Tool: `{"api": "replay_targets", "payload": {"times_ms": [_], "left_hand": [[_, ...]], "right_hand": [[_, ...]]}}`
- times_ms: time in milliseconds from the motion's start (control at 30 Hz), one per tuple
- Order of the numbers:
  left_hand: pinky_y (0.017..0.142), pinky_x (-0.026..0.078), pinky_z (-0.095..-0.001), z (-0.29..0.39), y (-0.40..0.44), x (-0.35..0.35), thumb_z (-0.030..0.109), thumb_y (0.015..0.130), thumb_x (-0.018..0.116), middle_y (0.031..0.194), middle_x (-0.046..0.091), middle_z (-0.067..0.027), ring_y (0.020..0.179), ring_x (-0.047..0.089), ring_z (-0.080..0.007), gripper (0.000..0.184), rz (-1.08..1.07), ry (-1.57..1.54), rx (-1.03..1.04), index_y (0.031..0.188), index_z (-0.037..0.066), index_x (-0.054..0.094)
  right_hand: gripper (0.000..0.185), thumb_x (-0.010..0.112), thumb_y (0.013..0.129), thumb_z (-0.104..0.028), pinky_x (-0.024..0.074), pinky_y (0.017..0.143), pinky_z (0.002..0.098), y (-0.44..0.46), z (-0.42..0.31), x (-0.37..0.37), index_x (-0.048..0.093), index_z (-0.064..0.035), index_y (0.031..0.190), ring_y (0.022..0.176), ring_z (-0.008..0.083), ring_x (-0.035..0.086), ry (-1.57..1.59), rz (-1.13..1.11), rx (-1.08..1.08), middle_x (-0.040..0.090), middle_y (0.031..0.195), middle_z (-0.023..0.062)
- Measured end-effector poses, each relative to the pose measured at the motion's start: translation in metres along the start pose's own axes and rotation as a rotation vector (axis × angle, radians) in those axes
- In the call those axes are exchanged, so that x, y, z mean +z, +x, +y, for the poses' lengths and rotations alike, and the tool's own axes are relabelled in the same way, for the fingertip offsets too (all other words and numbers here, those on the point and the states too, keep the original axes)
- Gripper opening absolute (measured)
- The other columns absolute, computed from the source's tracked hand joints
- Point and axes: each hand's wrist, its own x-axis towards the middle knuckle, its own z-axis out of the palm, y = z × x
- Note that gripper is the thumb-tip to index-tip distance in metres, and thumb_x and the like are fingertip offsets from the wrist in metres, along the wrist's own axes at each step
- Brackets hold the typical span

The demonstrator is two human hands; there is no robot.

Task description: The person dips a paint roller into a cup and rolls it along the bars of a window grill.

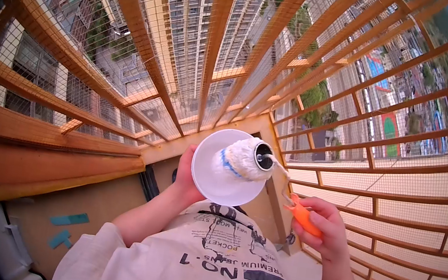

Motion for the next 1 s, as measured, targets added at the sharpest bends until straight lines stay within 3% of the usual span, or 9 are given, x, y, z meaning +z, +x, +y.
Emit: {"api": "replay_targets", "payload": {"times_ms": [300, 367, 500, 567, 667, 733, 867, 900, 1000], "left_hand": [[0.117, 0.034, -0.0554, 0.000, 0.006, -0.004, 0.050, 0.103, 0.033, 0.153, 0.044, -0.0143, 0.140, 0.044, -0.0372, 0.062, 0.038, -0.064, -0.016, 0.150, 0.011, 0.042], [0.117, 0.035, -0.0555, -0.001, 0.008, -0.011, 0.050, 0.103, 0.033, 0.153, 0.044, -0.0138, 0.140, 0.044, -0.0370, 0.062, 0.046, -0.012, -0.017, 0.150, 0.011, 0.042], [0.117, 0.033, -0.0562, -0.005, 0.006, -0.011, 0.051, 0.103, 0.032, 0.154, 0.044, -0.0132, 0.141, 0.042, -0.0377, 0.063, 0.042, 0.165, -0.011, 0.150, 0.012, 0.041], [0.118, 0.032, -0.0565, -0.007, 0.005, -0.009, 0.051, 0.102, 0.032, 0.154, 0.043, -0.0132, 0.141, 0.041, -0.0379, 0.063, 0.019, 0.201, -0.014, 0.151, 0.012, 0.041], [0.118, 0.031, -0.0568, -0.009, 0.007, -0.003, 0.052, 0.102, 0.032, 0.155, 0.042, -0.0136, 0.142, 0.040, -0.0384, 0.064, 0.037, 0.154, 0.025, 0.151, 0.012, 0.041], [0.114, 0.041, -0.0501, -0.012, 0.007, 0.008, 0.043, 0.102, 0.050, 0.149, 0.047, -0.0102, 0.137, 0.047, -0.0292, 0.055, 0.143, 0.225, 0.034, 0.148, 0.013, 0.041], [0.112, 0.042, -0.0503, -0.015, 0.019, 0.008, 0.046, 0.091, 0.065, 0.147, 0.049, -0.0084, 0.133, 0.051, -0.0302, 0.069, 0.167, 0.514, 0.181, 0.148, 0.015, 0.040], [0.111, 0.042, -0.0523, -0.013, 0.020, 0.003, 0.048, 0.089, 0.066, 0.144, 0.052, -0.0079, 0.131, 0.052, -0.0311, 0.069, 0.188, 0.533, 0.187, 0.146, 0.016, 0.042], [0.105, 0.041, -0.0634, -0.005, 0.032, -0.008, 0.059, 0.090, 0.055, 0.135, 0.061, -0.0074, 0.127, 0.055, -0.0354, 0.063, 0.268, 0.468, 0.175, 0.139, 0.019, 0.051]], "right_hand": [[0.037, 0.064, 0.095, -0.017, 0.0286, 0.038, 0.0157, 0.007, 0.033, -0.033, 0.061, 0.0014, 0.127, 0.040, 0.0043, 0.036, 0.178, -0.066, -0.040, 0.066, 0.095, 0.0290], [0.037, 0.059, 0.099, -0.014, 0.0296, 0.043, 0.0174, 0.003, 0.027, -0.034, 0.059, 0.0030, 0.132, 0.043, 0.0038, 0.036, 0.130, -0.089, -0.060, 0.065, 0.087, 0.0205], [0.039, 0.059, 0.098, -0.014, 0.0293, 0.043, 0.0176, -0.004, 0.019, -0.037, 0.058, 0.0055, 0.132, 0.042, 0.0035, 0.036, 0.064, -0.044, -0.068, 0.066, 0.086, 0.0191], [0.040, 0.066, 0.093, -0.016, 0.0285, 0.037, 0.0163, -0.007, 0.014, -0.037, 0.061, 0.0070, 0.125, 0.039, 0.0038, 0.037, 0.034, 0.019, -0.043, 0.067, 0.089, 0.0280], [0.039, 0.066, 0.093, -0.015, 0.0288, 0.037, 0.0168, -0.016, 0.005, -0.044, 0.061, 0.0072, 0.125, 0.039, 0.0045, 0.038, 0.041, -0.004, -0.073, 0.068, 0.094, 0.0276], [0.040, 0.063, 0.094, -0.014, 0.0288, 0.038, 0.0171, -0.024, -0.005, -0.044, 0.060, 0.0065, 0.128, 0.041, 0.0039, 0.037, 0.045, 0.009, -0.111, 0.067, 0.090, 0.0234], [0.038, 0.064, 0.093, -0.013, 0.0301, 0.039, 0.0174, -0.020, -0.012, -0.051, 0.061, 0.0040, 0.128, 0.047, 0.0083, 0.044, 0.061, 0.092, -0.212, 0.067, 0.091, 0.0225], [0.039, 0.068, 0.091, -0.014, 0.0312, 0.038, 0.0177, -0.015, -0.010, -0.052, 0.062, 0.0049, 0.124, 0.051, 0.0127, 0.051, 0.086, 0.088, -0.245, 0.068, 0.097, 0.0251], [0.040, 0.064, 0.096, -0.015, 0.0315, 0.042, 0.0194, 0.004, -0.021, -0.041, 0.059, 0.0014, 0.132, 0.049, 0.0076, 0.043, -0.032, 0.064, -0.405, 0.067, 0.091, 0.0198]]}}
